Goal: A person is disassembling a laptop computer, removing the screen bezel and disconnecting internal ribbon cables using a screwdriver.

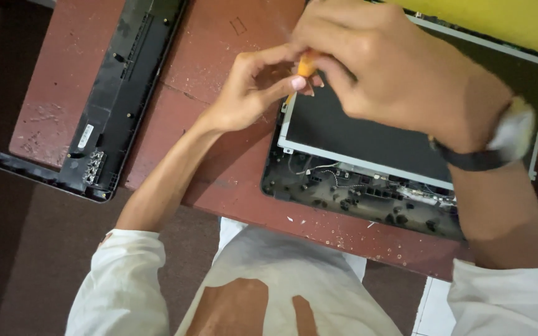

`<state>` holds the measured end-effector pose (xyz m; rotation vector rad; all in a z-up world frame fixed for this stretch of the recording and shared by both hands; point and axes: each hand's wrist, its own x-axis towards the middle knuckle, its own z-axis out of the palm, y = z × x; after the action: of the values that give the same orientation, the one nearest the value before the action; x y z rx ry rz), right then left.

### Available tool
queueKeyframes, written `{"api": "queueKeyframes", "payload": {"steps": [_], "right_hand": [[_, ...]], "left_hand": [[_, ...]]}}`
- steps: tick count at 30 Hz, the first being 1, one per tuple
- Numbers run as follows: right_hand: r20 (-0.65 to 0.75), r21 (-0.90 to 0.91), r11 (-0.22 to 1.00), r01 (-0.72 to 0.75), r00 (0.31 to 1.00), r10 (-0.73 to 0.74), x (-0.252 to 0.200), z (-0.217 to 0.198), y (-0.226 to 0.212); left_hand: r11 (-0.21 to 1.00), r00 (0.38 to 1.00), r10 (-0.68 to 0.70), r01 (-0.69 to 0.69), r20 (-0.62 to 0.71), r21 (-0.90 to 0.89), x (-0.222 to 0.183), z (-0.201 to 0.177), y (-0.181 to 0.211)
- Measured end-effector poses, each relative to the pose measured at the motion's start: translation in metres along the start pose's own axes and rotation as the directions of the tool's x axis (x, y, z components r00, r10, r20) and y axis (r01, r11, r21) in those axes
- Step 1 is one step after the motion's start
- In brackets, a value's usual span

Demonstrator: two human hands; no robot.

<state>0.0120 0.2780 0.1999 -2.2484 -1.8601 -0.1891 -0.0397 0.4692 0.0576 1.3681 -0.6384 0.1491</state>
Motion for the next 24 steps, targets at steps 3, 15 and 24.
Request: {"api": "queueKeyframes", "payload": {"steps": [3, 15, 24], "right_hand": [[0.018, 0.168, 0.986, 0.002, 1.000, -0.005, -0.001, -0.004, 0.000], [-0.031, -0.201, 0.977, -0.076, 0.997, 0.071, 0.002, 0.002, 0.000], [0.070, -0.409, 0.912, 0.033, 0.998, -0.004, -0.002, 0.006, 0.006]], "left_hand": [[0.999, 1.000, -0.002, 0.003, 0.026, -0.053, 0.000, -0.002, -0.003], [0.999, 0.999, -0.045, 0.045, 0.004, 0.008, 0.000, 0.002, 0.001], [0.997, 0.997, 0.026, -0.020, 0.077, -0.075, 0.002, 0.005, 0.006]]}}
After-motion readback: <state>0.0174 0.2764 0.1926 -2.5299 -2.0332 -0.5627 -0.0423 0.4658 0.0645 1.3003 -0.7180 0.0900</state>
